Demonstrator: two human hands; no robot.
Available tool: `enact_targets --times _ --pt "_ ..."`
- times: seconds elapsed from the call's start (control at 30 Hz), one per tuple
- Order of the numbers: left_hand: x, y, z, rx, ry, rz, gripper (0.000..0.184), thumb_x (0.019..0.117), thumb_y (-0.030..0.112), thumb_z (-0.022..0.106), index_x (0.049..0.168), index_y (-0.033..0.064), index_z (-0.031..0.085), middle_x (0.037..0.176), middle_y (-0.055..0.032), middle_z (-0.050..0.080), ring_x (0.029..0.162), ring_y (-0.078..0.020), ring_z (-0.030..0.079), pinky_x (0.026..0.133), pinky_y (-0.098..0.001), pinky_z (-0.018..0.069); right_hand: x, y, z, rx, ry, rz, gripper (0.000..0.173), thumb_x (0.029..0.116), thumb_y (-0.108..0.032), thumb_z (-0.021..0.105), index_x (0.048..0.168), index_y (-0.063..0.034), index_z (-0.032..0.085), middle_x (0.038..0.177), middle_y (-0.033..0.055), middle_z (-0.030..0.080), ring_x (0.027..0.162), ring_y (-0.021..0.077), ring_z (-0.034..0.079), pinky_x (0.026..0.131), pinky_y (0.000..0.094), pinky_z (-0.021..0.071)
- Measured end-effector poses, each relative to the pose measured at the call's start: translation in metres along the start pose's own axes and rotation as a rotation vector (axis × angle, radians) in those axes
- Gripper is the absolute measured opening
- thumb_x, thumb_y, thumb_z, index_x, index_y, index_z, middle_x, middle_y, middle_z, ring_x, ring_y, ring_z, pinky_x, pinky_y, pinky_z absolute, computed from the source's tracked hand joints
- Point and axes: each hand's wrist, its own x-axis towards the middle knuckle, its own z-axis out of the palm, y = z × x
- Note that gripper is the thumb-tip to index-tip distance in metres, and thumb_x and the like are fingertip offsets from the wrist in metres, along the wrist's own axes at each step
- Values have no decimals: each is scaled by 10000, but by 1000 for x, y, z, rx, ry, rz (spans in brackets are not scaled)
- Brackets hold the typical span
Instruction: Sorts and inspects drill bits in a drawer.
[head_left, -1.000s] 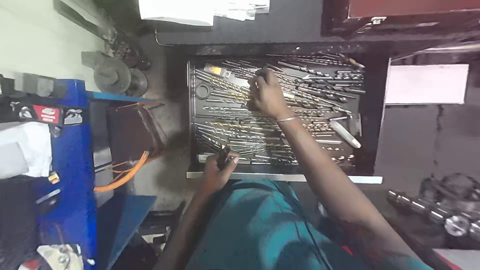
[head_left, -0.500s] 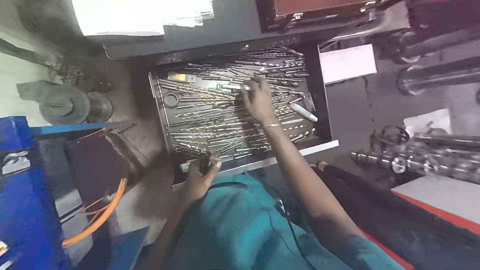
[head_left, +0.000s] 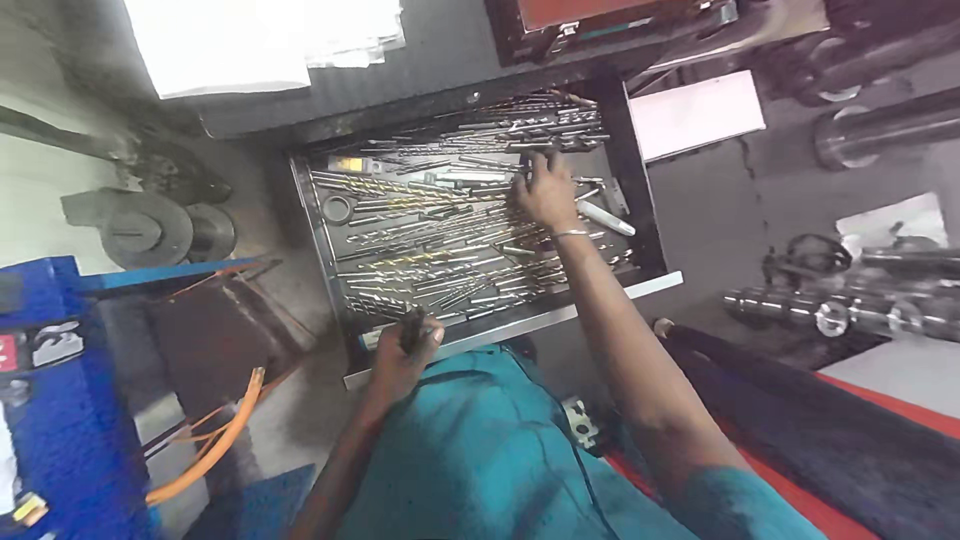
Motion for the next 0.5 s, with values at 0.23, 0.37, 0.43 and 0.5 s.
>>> enact_targets --times 0.23,0.37,0.43,0.5 --pt "-1 12 7 136 49 -73 152 931 109 678 1069 52 705 914 54 735 768 -5 671 713 -203 581 1 13 -5 87 -2 -84 483 990 -348 619 1401 -95 594 1490 254 491 1390 449 466 1108 632 409" --pt "-1 9 6 141 43 -33 144 935 103 677 1067 53 704 918 65 732 772 0 666 706 -195 575 -7 28 -8 133 54 -111 360 981 -300 632 1269 -88 680 1379 230 580 1303 420 537 1081 602 443" --pt "-1 8 6 156 54 -29 154 933 129 687 1067 55 706 916 65 736 782 0 676 715 -197 583 -13 37 -13 135 92 -92 343 982 -290 629 1248 -84 695 1360 222 595 1288 412 550 1082 583 447" --pt "-2 8 6 170 70 -33 163 930 140 695 1069 56 701 927 64 742 813 -1 689 749 -203 593 -17 46 -20 141 107 -35 346 993 -264 612 1272 -72 683 1373 219 590 1305 409 543 1098 579 440"
